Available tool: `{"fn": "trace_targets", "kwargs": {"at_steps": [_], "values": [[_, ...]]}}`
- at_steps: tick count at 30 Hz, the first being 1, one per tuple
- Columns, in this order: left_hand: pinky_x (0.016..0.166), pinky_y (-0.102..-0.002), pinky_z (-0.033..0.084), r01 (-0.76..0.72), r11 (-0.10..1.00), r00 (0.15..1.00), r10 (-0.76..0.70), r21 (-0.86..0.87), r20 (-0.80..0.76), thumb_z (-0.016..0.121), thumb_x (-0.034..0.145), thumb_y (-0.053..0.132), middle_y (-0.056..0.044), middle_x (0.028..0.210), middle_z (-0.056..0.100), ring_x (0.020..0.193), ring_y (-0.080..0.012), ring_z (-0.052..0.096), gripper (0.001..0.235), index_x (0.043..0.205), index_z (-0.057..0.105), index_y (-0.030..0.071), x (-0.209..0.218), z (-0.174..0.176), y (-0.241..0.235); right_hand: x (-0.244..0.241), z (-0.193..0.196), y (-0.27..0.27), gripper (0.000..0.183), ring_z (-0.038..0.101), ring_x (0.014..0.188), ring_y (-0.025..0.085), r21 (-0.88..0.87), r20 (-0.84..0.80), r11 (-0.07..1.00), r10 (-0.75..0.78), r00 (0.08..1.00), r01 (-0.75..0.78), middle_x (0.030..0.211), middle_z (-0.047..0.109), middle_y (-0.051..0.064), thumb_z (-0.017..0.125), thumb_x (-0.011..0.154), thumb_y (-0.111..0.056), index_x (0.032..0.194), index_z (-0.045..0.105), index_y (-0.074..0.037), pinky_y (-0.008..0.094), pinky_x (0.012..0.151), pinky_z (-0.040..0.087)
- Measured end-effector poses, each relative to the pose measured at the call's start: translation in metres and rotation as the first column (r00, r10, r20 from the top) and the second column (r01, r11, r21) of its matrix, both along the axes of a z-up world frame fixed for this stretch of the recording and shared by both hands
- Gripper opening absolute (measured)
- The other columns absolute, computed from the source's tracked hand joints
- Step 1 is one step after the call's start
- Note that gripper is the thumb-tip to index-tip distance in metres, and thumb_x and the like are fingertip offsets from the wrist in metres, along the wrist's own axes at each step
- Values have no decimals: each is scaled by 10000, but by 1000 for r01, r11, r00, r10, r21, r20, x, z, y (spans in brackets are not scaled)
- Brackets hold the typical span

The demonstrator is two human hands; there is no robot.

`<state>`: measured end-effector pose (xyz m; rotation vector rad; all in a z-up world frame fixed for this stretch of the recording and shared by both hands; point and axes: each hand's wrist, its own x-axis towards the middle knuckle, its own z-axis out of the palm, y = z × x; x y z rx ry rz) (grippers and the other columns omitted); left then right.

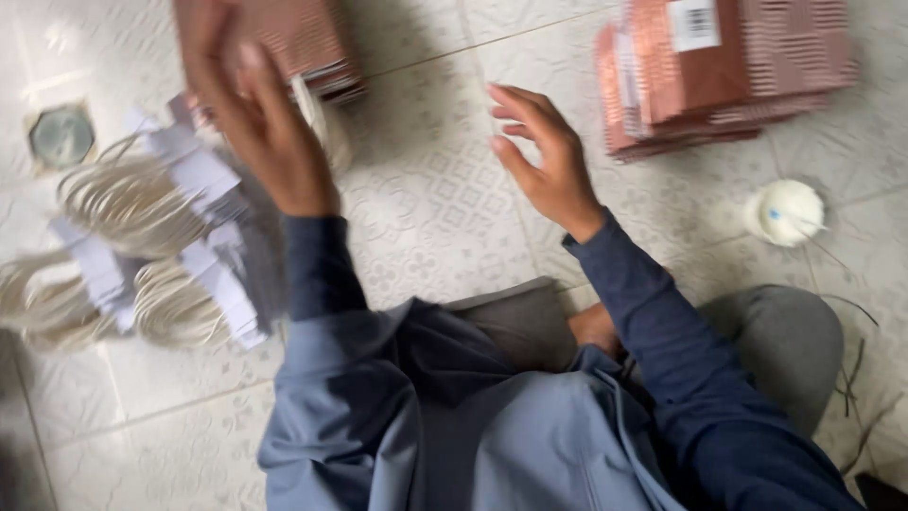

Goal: The person sits on the floor and assembles gift bags by attaching white rope handles to patterned paper bags. They use a small stick to apply glue from a bowl to a white paper tab, then press the tab and rope onto the bag to secure the handle.

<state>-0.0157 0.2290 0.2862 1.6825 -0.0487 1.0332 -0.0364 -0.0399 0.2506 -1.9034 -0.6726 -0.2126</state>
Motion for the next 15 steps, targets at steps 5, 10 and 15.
{"fn": "trace_targets", "kwargs": {"at_steps": [5,10,15], "values": [[1254,-406,396,290,956,949,-280,51,-148,545,1137,239,-61,1553,513,1508,-232,470,281,1404,584,158,11,-39,-173,-2,-30,-180,307,584,1007,237,-15,230,874,-469,853,485,1284,574,132,586,1113,-116,1410,581,-39,332,823,495],[1304,-483,328,503,853,840,-446,137,-308,548,1096,352,-200,1594,399,1555,-341,335,520,1518,418,76,41,-117,-312,24,-90,-350,400,548,1092,365,-88,404,662,-659,634,745,1293,472,192,563,1178,-211,1524,444,-51,528,944,458],[1161,-479,424,438,895,694,-279,81,-664,674,964,400,-173,1592,399,1453,-367,410,705,1531,385,97,55,-148,-376,66,-168,-422,462,458,1371,410,-103,379,596,-717,585,796,1443,472,236,603,1184,-296,1521,459,-14,532,1129,407]]}}
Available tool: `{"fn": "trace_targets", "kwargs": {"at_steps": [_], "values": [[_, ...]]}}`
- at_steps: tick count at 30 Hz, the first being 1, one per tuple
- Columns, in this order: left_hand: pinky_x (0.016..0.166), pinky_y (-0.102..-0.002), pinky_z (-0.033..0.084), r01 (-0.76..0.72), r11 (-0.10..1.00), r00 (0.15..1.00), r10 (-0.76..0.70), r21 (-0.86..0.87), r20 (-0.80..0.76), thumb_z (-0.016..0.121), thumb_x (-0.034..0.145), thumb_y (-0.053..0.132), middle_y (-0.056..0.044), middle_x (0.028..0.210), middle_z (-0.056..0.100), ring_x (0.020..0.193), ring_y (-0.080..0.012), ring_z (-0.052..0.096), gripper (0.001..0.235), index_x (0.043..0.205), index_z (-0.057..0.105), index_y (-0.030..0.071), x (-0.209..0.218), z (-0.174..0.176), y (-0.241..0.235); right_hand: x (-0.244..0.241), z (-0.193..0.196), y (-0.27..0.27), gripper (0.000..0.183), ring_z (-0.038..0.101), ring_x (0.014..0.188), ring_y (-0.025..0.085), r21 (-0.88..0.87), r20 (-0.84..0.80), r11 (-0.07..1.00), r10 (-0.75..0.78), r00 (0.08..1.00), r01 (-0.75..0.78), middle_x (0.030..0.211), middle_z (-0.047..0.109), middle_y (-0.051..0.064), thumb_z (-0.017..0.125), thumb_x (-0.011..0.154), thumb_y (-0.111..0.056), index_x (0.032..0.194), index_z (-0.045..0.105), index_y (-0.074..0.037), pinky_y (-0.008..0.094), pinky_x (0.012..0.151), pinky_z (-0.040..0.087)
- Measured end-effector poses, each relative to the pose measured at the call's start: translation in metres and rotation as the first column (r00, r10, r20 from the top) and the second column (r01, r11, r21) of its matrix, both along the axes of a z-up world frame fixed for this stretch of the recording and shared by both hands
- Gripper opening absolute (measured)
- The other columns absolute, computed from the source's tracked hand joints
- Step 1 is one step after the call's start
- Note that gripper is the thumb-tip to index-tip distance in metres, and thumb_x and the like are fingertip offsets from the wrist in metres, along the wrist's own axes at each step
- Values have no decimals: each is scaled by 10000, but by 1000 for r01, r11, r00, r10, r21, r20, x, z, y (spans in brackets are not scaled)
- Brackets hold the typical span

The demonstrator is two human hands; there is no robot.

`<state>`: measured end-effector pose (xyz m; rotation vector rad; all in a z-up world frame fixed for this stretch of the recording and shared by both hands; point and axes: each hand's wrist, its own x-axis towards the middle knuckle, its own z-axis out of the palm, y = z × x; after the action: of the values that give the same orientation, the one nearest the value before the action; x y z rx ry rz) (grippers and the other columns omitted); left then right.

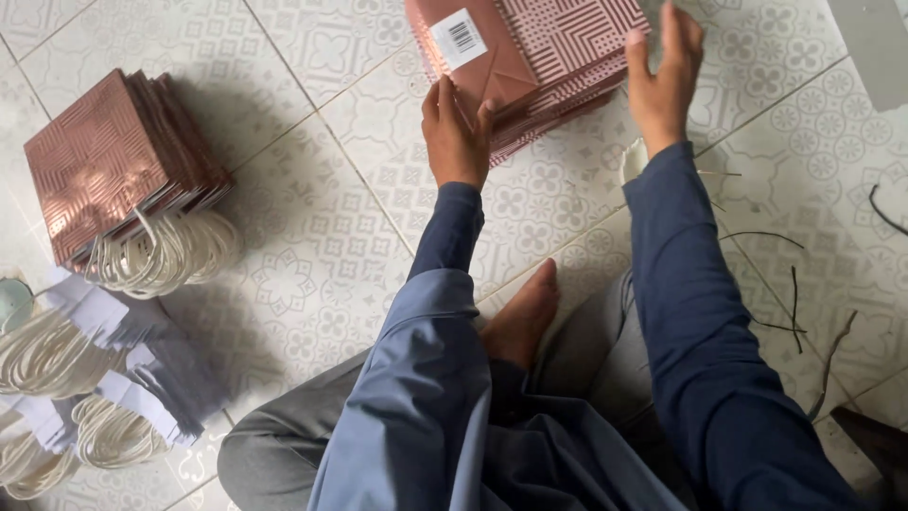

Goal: The person sits on the floor and assembles gift bags by attaching white rope handles to patterned paper bags. They use a small stick to apply glue from a bowl to a white paper tab, then press the tab and rope onto the bag to secure the handle.

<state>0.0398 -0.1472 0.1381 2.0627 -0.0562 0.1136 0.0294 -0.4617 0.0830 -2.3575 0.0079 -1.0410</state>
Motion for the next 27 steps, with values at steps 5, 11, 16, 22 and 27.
{"fn": "trace_targets", "kwargs": {"at_steps": [5,11,16,22,27], "values": [[1199,-455,410,-56,998,997,54,37,50,630,1002,410,-129,1634,384,1498,-328,395,705,1578,350,114,-5,1,-10,-9,31,27,397,506,1287,387,56,-83,998,13,996,-9,1401,534,185,648,1136,-220,1475,522,-55,518,1058,437],[1214,-474,391,-62,997,994,57,48,92,536,1035,446,-130,1654,367,1513,-345,390,685,1594,321,112,-5,-15,-9,-20,97,59,288,579,1072,330,133,74,990,28,997,-37,1210,664,147,684,1026,-19,1306,621,-38,447,913,482],[1235,-501,351,-53,998,989,55,-16,134,516,1049,471,-167,1631,395,1514,-365,388,687,1592,322,97,-7,-21,-7,-26,127,81,152,639,1172,202,577,327,708,257,910,-407,1218,677,91,615,1102,-14,1253,622,-31,365,1056,517],[1147,-462,495,-43,860,999,43,-508,-10,644,981,437,-140,1660,345,1459,-353,491,589,1517,484,251,-23,12,11,-48,140,99,335,580,1333,284,680,483,397,391,783,-617,1516,575,91,611,1217,-60,1522,513,-157,513,995,573],[966,-401,574,-221,579,975,107,-785,-196,748,867,311,-217,1406,594,1328,-233,568,693,1478,482,120,-57,39,71,-78,168,180,192,563,1040,126,835,421,204,361,832,-511,1130,593,21,641,1049,-76,1154,501,-156,396,875,616]]}}
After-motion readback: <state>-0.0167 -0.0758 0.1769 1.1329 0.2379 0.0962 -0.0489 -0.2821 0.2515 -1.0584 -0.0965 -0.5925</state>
